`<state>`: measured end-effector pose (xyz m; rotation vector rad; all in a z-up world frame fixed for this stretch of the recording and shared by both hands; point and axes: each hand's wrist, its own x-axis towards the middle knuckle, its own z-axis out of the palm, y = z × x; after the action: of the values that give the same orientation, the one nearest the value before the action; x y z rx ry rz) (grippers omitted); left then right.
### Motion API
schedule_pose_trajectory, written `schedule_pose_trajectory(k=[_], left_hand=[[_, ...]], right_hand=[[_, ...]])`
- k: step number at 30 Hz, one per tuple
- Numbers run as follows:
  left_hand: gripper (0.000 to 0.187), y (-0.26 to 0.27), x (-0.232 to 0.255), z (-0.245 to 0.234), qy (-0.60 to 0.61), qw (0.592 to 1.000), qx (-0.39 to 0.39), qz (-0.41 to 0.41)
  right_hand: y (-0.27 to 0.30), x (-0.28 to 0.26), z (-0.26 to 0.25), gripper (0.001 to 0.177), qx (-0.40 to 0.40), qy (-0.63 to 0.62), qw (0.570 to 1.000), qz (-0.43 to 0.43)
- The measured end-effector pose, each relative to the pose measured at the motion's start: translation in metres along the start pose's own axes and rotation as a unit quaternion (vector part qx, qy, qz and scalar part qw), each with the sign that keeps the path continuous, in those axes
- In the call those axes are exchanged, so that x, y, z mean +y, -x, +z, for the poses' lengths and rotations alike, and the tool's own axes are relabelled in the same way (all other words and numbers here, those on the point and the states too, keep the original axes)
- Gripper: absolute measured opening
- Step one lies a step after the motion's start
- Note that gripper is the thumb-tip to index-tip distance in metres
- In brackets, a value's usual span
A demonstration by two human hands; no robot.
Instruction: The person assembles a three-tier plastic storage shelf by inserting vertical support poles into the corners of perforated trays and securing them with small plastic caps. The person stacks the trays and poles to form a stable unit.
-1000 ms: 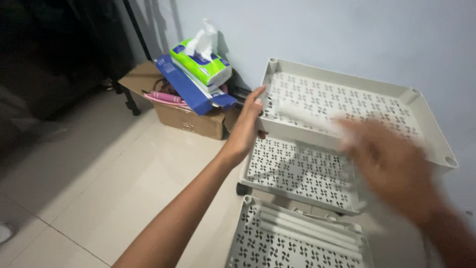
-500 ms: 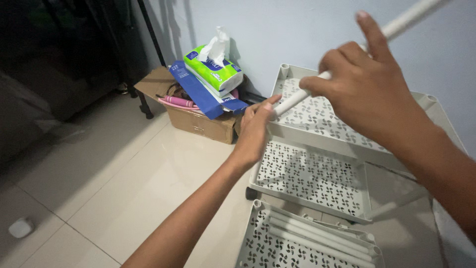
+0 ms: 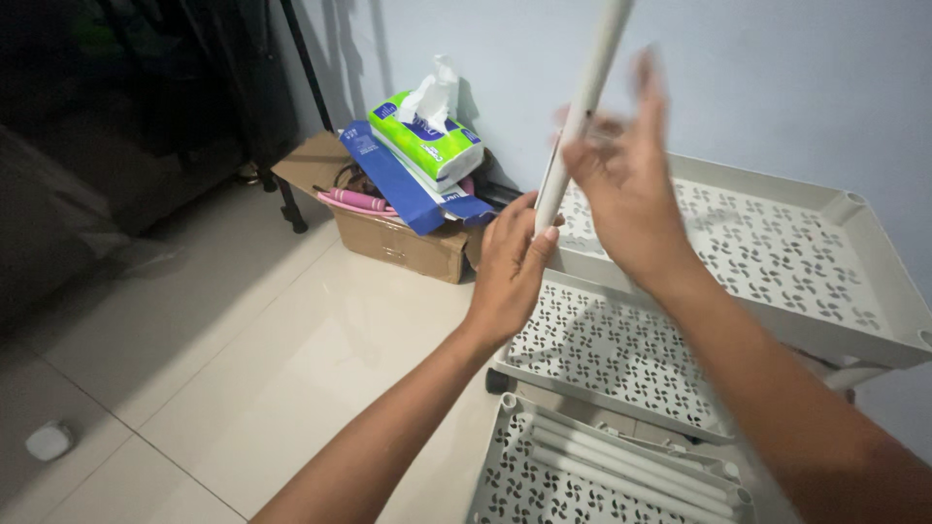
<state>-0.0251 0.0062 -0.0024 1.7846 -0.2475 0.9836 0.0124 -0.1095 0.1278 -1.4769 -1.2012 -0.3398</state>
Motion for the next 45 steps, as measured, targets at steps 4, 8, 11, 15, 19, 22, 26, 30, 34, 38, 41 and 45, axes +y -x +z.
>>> schedule_pose_trajectory(k=[4, 8, 11, 15, 19, 22, 26, 30, 34, 38, 41, 45], left_hand=[[0.042, -0.007, -0.001, -0.008, -0.034, 0.998, -0.010, 0.046], [0.066, -0.022, -0.002, -0.006, 0.024, 0.994, 0.029, 0.100], [0.081, -0.028, 0.001, 0.000, -0.010, 0.974, -0.105, -0.201], [0.024, -0.042, -0.004, 0.006, 0.191, 0.975, -0.078, -0.082], [0.020, -0.062, -0.009, 0.027, 0.322, 0.936, -0.049, -0.134], [0.020, -0.056, -0.016, 0.032, 0.245, 0.969, 0.011, -0.032], [0.021, -0.049, -0.015, 0.034, 0.029, 0.998, 0.054, 0.016], [0.027, -0.057, 0.006, 0.031, 0.110, 0.984, 0.065, -0.128], [0.026, -0.057, 0.018, 0.031, 0.135, 0.978, 0.069, -0.141], [0.015, -0.052, 0.021, 0.026, 0.162, 0.979, 0.082, -0.091], [0.020, -0.049, 0.024, 0.027, 0.158, 0.981, 0.108, -0.032], [0.031, -0.053, 0.029, 0.025, 0.128, 0.979, 0.075, -0.137]], right_hand=[[-0.002, 0.027, 0.017, 0.045, -0.010, -0.253, 0.951, 0.178], [0.013, 0.028, 0.056, 0.038, 0.180, -0.041, 0.975, 0.127], [0.003, 0.017, 0.059, 0.044, 0.189, -0.041, 0.968, 0.161], [-0.045, 0.004, 0.006, 0.052, -0.090, -0.244, 0.960, 0.101], [-0.060, 0.010, -0.006, 0.052, -0.149, -0.345, 0.923, 0.080], [-0.046, 0.023, 0.040, 0.048, 0.173, -0.094, 0.976, 0.088], [-0.032, 0.022, 0.066, 0.036, 0.258, 0.027, 0.965, -0.029], [-0.066, -0.002, 0.006, 0.024, -0.059, -0.312, 0.940, 0.125], [-0.083, 0.009, -0.016, 0.020, -0.159, -0.363, 0.899, 0.188], [-0.066, 0.019, 0.044, 0.017, 0.307, 0.067, 0.946, 0.075], [-0.060, -0.002, 0.058, 0.023, 0.290, 0.127, 0.948, -0.023], [-0.065, -0.041, 0.001, 0.034, -0.086, -0.351, 0.920, 0.155]])
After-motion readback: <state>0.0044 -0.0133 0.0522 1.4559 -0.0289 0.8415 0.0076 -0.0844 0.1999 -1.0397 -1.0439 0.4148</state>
